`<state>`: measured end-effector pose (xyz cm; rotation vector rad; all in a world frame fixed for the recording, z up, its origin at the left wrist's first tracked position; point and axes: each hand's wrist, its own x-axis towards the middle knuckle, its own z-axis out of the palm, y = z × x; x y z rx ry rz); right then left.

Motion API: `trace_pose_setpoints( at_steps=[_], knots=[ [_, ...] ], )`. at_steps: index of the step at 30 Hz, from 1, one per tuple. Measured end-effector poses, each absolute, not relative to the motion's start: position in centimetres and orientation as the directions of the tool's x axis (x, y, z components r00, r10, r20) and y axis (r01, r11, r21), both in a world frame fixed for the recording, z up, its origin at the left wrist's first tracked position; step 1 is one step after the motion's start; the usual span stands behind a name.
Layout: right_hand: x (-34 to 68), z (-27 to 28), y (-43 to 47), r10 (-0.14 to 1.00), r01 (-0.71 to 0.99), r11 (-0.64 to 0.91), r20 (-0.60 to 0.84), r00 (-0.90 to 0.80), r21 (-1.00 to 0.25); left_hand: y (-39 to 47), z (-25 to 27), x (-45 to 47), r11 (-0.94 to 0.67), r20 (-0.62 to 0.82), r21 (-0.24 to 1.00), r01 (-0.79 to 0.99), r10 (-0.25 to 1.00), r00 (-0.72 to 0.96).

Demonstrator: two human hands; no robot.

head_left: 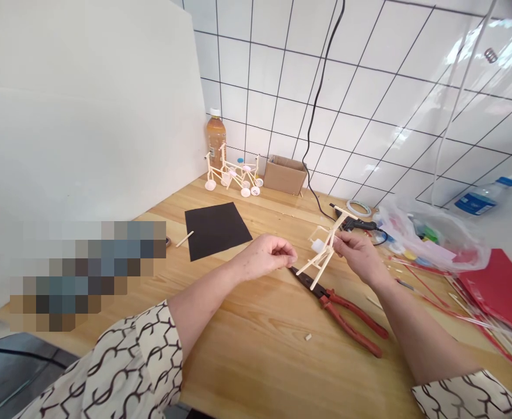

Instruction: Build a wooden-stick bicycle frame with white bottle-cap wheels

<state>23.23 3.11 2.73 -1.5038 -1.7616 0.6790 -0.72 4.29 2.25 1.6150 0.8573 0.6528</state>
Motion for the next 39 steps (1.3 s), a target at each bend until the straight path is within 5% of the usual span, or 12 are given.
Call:
trace_pose_setpoints(
  at_steps=[20,39],
  knots=[
    [23.9,1.7,5.4,0.982,0.574,0.188,0.15,-0.114,-0.797,4.3,0.7,0.0,-0.078,-0.037,0.978,0.195,0.849,0.527],
    [23.7,2.0,6.9,0.959,0.63,0.267,0.268,-0.097,-0.729,4.0,0.9,0.5,-0.142,-0.027,0.946,0.291,0.861,0.508]
  ],
)
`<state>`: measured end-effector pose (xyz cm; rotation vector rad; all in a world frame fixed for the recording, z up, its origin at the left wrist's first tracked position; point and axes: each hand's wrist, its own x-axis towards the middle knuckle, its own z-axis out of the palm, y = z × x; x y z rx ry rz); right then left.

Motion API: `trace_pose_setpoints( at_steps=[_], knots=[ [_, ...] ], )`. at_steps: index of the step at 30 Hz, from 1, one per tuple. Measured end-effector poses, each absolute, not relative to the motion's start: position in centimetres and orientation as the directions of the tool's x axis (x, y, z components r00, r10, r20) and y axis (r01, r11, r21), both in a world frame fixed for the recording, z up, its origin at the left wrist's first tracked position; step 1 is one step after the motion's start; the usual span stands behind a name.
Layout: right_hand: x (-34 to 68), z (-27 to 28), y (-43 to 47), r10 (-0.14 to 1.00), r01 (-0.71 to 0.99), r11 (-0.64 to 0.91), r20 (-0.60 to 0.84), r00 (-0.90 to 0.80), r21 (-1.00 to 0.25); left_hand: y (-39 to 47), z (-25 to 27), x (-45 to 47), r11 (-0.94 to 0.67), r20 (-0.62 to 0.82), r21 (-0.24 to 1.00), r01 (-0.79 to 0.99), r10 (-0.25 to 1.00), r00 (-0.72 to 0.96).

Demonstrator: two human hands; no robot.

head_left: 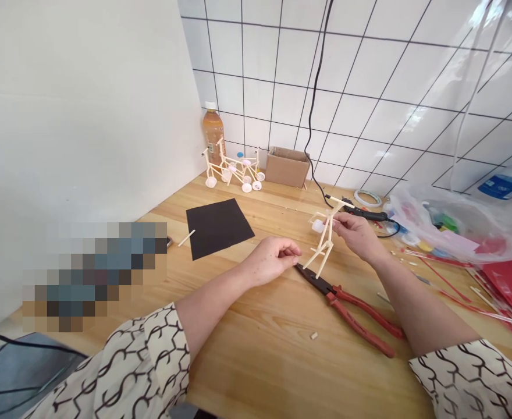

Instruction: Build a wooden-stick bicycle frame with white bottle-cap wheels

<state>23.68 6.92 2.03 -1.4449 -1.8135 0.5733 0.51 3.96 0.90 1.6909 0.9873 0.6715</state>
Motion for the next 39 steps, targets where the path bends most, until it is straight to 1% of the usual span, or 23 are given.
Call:
trace_pose_setpoints(
  at_steps=[11,16,24,29,35,39],
  knots=[
    [24.1,1.2,7.6,0.957,0.644,0.269,0.273,-0.096,-0.716,4.0,0.7,0.6,-0.132,-0.039,0.948,0.288,0.854,0.519],
    [24.2,1.0,7.5,0.96,0.664,0.253,0.268,-0.081,-0.704,4.0,0.8,0.5,-0.102,-0.057,0.955,0.277,0.856,0.513],
    [23.4,1.2,6.9,0.959,0.666,0.27,0.253,-0.124,-0.696,4.0,0.8,0.4,-0.117,-0.026,0.966,0.229,0.842,0.538],
    [23.2,1.2,6.9,0.955,0.657,0.288,0.256,-0.146,-0.697,4.0,1.1,0.3,-0.1,-0.058,0.96,0.261,0.842,0.536],
    [23.2,1.0,6.2,0.948,0.662,0.308,0.281,-0.151,-0.683,4.4,0.9,0.0,-0.063,-0.12,0.96,0.273,0.788,0.604],
    [23.1,0.8,5.7,0.945,0.681,0.316,0.284,-0.163,-0.661,4.7,0.7,-0.3,-0.071,-0.149,0.952,0.299,0.742,0.654]
  ],
)
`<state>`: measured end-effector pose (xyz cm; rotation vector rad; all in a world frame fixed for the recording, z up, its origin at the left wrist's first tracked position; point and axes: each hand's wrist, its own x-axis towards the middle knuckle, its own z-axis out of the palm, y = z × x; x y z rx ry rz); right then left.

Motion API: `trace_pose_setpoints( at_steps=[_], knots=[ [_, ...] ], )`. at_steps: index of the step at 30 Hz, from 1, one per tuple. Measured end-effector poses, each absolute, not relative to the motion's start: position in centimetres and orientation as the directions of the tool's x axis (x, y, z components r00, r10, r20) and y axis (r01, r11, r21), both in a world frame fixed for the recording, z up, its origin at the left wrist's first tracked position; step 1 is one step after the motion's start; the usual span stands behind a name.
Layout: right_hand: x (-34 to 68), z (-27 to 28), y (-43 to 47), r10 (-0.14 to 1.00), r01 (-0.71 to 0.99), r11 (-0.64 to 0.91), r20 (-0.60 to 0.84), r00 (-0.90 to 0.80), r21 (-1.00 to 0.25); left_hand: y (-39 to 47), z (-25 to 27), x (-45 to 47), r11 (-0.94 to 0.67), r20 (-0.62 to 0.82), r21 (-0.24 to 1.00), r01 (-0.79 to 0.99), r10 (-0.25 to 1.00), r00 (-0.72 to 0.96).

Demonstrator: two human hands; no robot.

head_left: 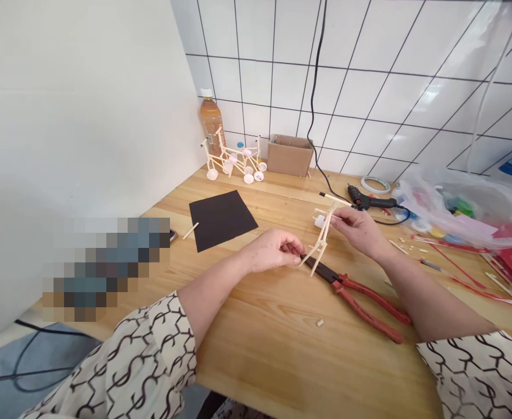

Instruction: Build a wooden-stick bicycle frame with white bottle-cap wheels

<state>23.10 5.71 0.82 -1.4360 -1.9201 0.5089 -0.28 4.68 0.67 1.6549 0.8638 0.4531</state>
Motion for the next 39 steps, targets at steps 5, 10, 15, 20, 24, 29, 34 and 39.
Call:
trace_pose_setpoints(
  at_steps=[5,10,15,20,24,29,34,39],
  knots=[
    [22.9,0.9,5.6,0.942,0.692,0.332,0.264,-0.207,-0.642,4.5,1.0,-0.4,-0.095,-0.15,0.95,0.299,0.699,0.699],
    [22.6,1.2,5.4,0.938,0.692,0.346,0.261,-0.23,-0.633,4.0,1.3,-0.2,-0.087,-0.154,0.948,0.307,0.718,0.679],
    [22.6,1.4,5.3,0.934,0.71,0.355,0.268,-0.237,-0.609,3.8,1.3,0.0,-0.116,-0.147,0.938,0.327,0.721,0.678],
    [22.5,1.5,5.3,0.934,0.71,0.353,0.267,-0.235,-0.609,3.8,1.1,0.1,-0.137,-0.139,0.932,0.334,0.718,0.682],
    [22.5,1.5,5.3,0.929,0.727,0.363,0.285,-0.236,-0.582,3.7,0.9,0.2,-0.143,-0.127,0.932,0.335,0.735,0.667],
    [22.3,1.4,5.2,0.921,0.755,0.374,0.313,-0.232,-0.539,3.4,0.9,0.5,-0.145,-0.134,0.921,0.363,0.754,0.643],
    [22.1,1.3,5.2,0.919,0.765,0.37,0.33,-0.217,-0.527,3.1,1.0,0.8,-0.161,-0.113,0.921,0.355,0.761,0.638],
    [22.1,1.1,5.2,0.916,0.773,0.366,0.349,-0.199,-0.518,3.2,0.8,0.9,-0.172,-0.097,0.922,0.346,0.764,0.638]
  ],
)
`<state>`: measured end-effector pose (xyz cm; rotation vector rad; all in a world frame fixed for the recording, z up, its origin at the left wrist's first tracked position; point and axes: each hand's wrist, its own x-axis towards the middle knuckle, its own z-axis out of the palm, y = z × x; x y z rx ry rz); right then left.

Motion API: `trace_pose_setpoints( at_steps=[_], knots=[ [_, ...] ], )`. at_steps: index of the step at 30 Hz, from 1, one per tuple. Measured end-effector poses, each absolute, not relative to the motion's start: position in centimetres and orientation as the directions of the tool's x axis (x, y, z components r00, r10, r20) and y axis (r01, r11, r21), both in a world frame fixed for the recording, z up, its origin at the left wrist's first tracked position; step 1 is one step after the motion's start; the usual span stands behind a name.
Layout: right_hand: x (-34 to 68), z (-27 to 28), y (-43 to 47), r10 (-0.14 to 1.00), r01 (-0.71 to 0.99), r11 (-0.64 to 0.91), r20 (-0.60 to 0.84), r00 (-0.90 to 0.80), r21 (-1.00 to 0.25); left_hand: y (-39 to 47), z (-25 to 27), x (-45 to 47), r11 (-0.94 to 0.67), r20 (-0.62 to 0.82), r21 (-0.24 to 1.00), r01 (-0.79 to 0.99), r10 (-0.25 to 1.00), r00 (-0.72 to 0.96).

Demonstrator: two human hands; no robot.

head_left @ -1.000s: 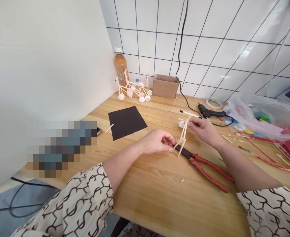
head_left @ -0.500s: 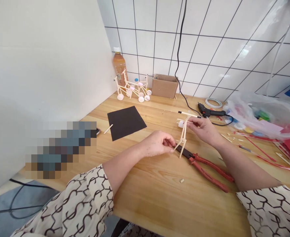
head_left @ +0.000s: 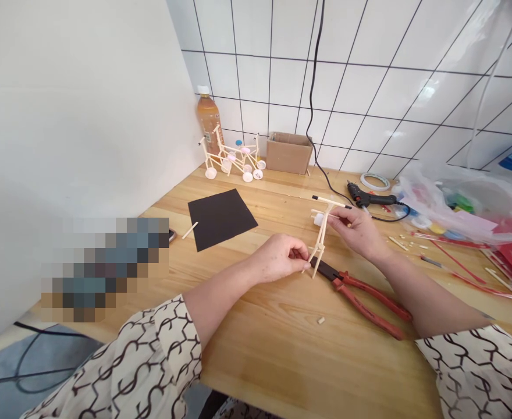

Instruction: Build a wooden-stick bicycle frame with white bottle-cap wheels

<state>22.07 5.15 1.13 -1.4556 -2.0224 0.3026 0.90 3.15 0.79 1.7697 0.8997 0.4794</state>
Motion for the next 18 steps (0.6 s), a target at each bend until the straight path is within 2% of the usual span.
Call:
trace_pose_setpoints(
  at_steps=[18],
  knots=[
    [22.27,0.96,4.89,0.905,0.791,0.362,0.389,-0.172,-0.493,3.24,0.74,0.85,-0.153,-0.099,0.93,0.334,0.771,0.63]
  ],
)
